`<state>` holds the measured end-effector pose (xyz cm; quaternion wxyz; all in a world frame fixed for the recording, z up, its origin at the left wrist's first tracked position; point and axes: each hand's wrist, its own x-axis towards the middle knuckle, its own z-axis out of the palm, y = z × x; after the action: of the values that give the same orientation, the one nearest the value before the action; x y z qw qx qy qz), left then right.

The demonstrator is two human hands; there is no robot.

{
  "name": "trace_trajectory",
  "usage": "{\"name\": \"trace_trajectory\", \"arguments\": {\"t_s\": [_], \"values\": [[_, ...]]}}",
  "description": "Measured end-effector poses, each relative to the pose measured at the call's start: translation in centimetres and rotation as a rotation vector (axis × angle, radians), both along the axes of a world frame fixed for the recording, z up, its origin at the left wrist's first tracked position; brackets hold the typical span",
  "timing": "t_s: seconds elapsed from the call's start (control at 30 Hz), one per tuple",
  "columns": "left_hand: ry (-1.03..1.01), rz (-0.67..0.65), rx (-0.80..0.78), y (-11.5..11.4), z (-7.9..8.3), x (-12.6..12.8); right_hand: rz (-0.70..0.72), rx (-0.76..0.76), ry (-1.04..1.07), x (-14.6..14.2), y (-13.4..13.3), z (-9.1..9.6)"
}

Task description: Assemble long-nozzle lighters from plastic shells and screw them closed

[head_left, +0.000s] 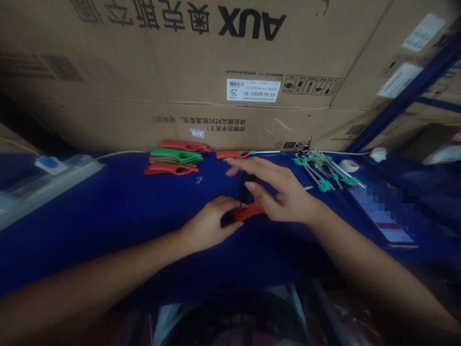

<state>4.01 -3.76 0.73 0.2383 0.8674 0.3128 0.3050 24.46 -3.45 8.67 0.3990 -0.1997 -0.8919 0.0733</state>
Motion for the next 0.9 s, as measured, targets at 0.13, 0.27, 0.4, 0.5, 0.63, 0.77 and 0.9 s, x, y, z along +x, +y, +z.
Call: {"name": "trace_trajectory", "arguments": {"t_s": [0.13,0.27,0.4,0.5,0.63,0.77,0.9], "values": [[0.009,0.005,-0.026,-0.02,-0.05,0.02,-0.127,0.211,0.074,-0.22,0.06,-0.42],[0.002,0.008,-0.011,0.06,-0.18,-0.01,-0.055,0.126,0.054,-0.42,-0.10,-0.43],[0.017,0.000,-0.016,0.06,-0.20,-0.05,0.016,0.070,0.138,-0.31,0.10,-0.23],[0.021,0.015,-0.025,0.00,-0.13,-0.08,-0.097,0.228,0.114,-0.11,0.29,-0.29],[0.018,0.003,-0.014,-0.03,-0.07,-0.13,-0.033,0.063,0.056,-0.17,0.23,-0.12],[0.016,0.008,-0.021,0.03,-0.24,-0.12,-0.025,0.126,0.099,-0.22,0.26,-0.21],[0.009,0.008,-0.012,0.05,-0.27,-0.07,-0.149,0.315,0.055,-0.03,0.25,-0.44]]}}
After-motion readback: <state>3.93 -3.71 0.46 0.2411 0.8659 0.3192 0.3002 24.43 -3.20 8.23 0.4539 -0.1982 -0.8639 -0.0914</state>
